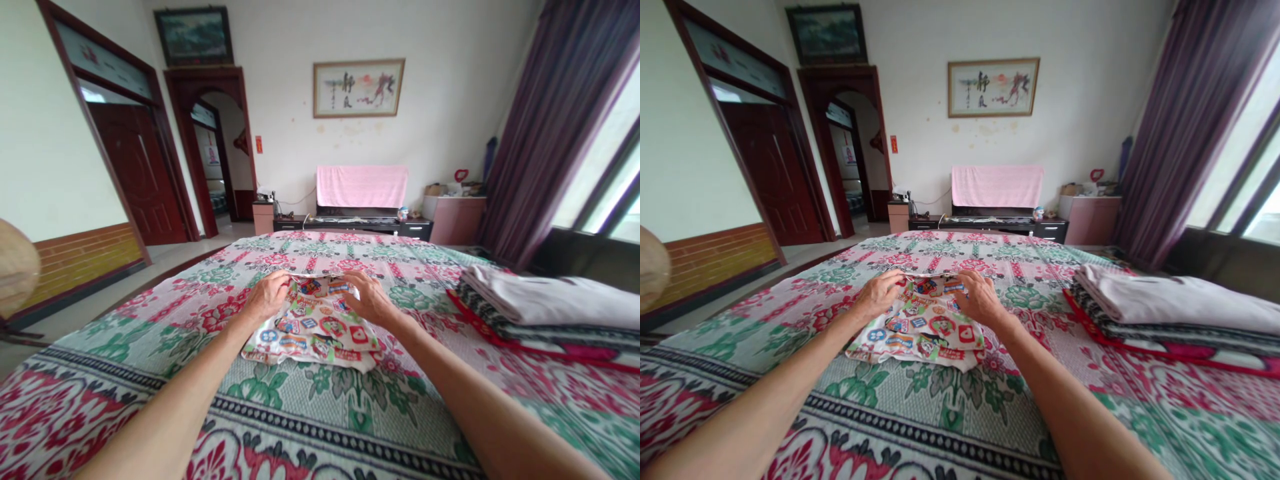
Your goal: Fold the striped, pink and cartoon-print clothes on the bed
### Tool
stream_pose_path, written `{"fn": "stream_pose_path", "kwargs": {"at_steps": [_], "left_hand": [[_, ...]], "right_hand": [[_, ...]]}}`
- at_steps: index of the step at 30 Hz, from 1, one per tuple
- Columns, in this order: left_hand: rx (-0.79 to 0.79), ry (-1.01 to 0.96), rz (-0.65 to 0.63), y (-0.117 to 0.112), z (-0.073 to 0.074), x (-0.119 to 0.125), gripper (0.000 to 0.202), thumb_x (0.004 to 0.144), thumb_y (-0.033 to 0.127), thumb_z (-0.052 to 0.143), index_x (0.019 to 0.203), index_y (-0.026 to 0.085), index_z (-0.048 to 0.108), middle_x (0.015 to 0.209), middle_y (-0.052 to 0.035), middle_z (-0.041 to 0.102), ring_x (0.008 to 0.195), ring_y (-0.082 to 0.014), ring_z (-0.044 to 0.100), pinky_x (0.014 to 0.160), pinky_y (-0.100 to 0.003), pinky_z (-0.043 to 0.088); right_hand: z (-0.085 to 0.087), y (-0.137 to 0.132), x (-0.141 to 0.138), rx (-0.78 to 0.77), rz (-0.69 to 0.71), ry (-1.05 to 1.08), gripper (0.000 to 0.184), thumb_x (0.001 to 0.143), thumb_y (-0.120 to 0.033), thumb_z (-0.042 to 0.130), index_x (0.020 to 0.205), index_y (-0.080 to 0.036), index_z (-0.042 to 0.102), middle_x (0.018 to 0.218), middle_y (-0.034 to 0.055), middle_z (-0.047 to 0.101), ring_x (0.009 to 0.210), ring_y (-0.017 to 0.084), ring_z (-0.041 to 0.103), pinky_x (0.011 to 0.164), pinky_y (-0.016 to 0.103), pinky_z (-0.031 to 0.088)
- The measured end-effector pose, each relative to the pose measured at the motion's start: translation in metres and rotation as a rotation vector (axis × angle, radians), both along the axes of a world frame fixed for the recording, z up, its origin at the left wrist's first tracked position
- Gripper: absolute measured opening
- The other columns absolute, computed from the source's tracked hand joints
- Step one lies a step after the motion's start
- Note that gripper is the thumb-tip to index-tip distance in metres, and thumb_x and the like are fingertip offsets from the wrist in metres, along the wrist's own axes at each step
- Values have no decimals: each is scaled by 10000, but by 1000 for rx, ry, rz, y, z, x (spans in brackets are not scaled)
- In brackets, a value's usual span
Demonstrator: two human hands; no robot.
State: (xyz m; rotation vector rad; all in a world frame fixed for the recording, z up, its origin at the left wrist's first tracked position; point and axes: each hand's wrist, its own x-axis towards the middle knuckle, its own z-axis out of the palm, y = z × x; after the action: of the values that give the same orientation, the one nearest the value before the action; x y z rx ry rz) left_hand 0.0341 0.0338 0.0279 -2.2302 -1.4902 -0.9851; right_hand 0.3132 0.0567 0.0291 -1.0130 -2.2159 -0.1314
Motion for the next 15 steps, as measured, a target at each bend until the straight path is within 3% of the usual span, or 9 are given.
{"fn": "stream_pose_path", "kwargs": {"at_steps": [9,15], "left_hand": [[33,-126,34,-3,8,1,198,763,160,499,769,201,692,917,-17,707,810,-139,650,797,-240,497],[-26,-121,48,-7,8,3,177,762,142,493,768,205,658,845,-6,691,790,-138,632,757,-232,481]], "right_hand": [[7,0,2,52,62,68,261,754,-158,521,980,-187,649,1054,82,668,965,196,620,868,344,464],[8,-5,0,6,25,6,207,758,-124,508,867,-189,671,907,52,704,824,169,634,785,280,451]]}}
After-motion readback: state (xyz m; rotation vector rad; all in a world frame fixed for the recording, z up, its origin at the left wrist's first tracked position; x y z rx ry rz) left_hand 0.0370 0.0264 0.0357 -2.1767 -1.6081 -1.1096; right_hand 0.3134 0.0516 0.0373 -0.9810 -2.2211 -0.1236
